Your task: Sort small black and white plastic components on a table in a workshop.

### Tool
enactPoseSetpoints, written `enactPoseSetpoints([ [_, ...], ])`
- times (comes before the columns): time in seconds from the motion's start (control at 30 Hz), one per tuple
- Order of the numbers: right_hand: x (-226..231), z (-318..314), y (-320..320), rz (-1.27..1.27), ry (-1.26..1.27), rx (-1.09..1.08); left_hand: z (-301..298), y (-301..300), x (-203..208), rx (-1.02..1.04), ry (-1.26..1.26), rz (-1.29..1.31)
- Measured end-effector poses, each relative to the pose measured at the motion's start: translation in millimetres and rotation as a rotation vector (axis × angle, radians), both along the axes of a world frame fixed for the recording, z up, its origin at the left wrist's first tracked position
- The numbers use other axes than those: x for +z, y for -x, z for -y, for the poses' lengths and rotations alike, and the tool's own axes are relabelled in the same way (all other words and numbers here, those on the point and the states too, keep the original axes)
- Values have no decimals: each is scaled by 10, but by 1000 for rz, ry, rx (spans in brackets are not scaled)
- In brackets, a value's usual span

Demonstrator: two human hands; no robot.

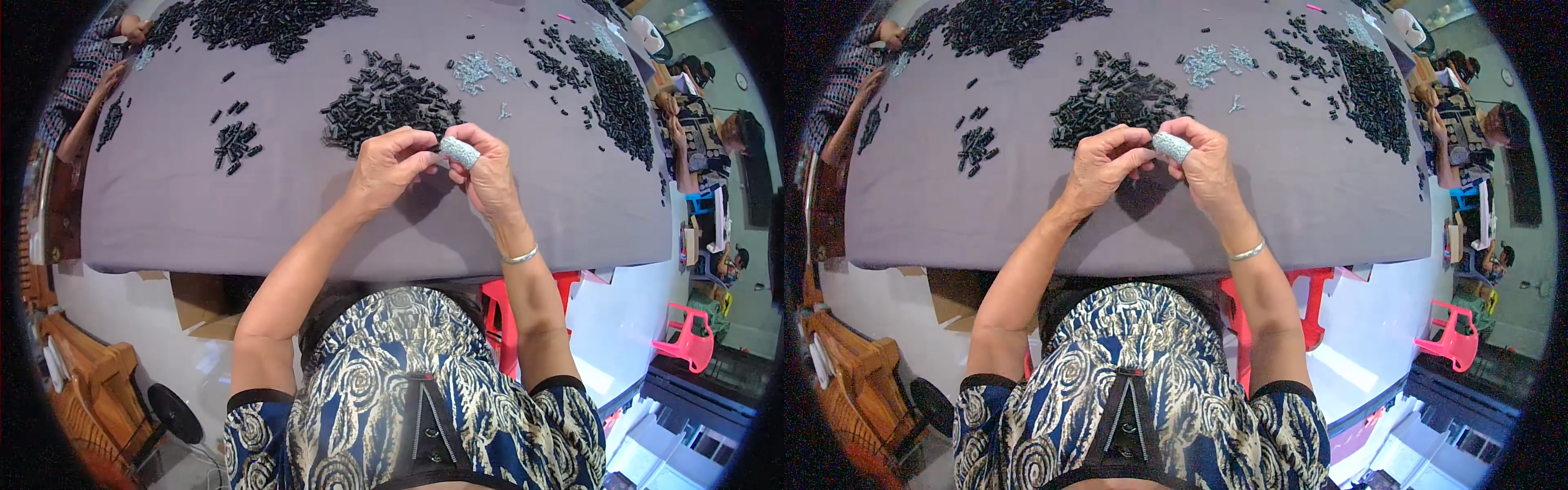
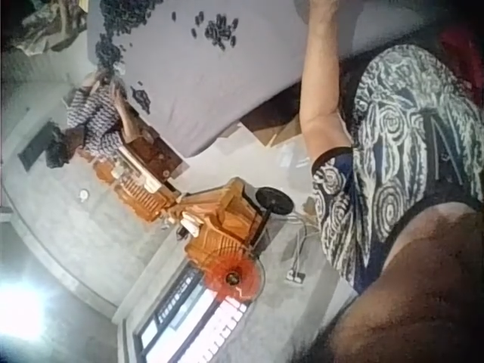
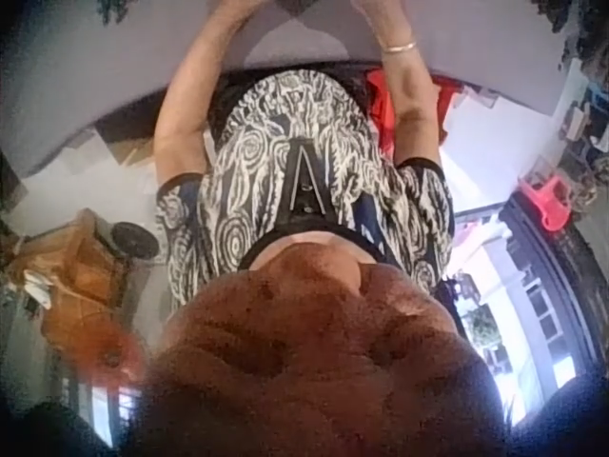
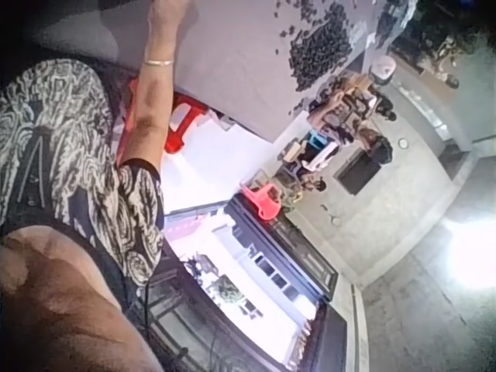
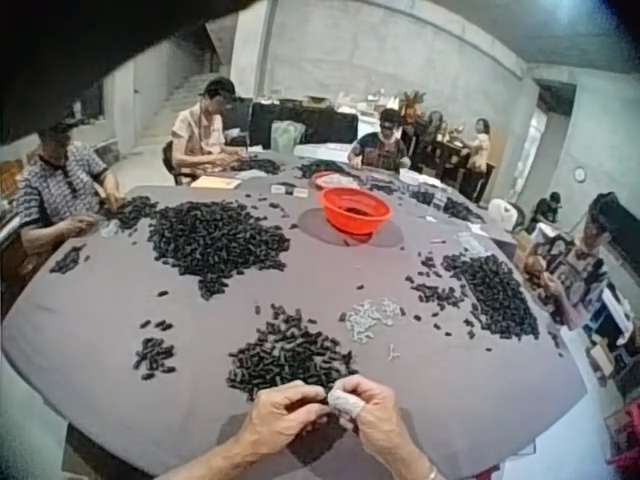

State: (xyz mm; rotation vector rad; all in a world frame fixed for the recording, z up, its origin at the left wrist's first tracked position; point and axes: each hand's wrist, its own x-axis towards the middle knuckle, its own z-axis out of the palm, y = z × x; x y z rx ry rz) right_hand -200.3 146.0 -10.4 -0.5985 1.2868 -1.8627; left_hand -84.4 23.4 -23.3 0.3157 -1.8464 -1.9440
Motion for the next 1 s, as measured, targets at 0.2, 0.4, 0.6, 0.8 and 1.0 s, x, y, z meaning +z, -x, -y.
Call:
enactPoseSetpoints([
  [0.2,67,-2,-5,-207,-139,-29,2,8,-7,16,54,23],
  [0.4,97,35,130,368,-145,315,53,-15,-42,2,243,-65],
  [0.6,56,-10,167,432,-45,266,57,-16,-38,20,112,-84],
  [0.8,95,-207,474,-24,26,-225,97,-6,37,153,-32,-109],
  [1.0,-11,-303,666,-299,-252,-237,129,24,-15,282,-33,-90],
])
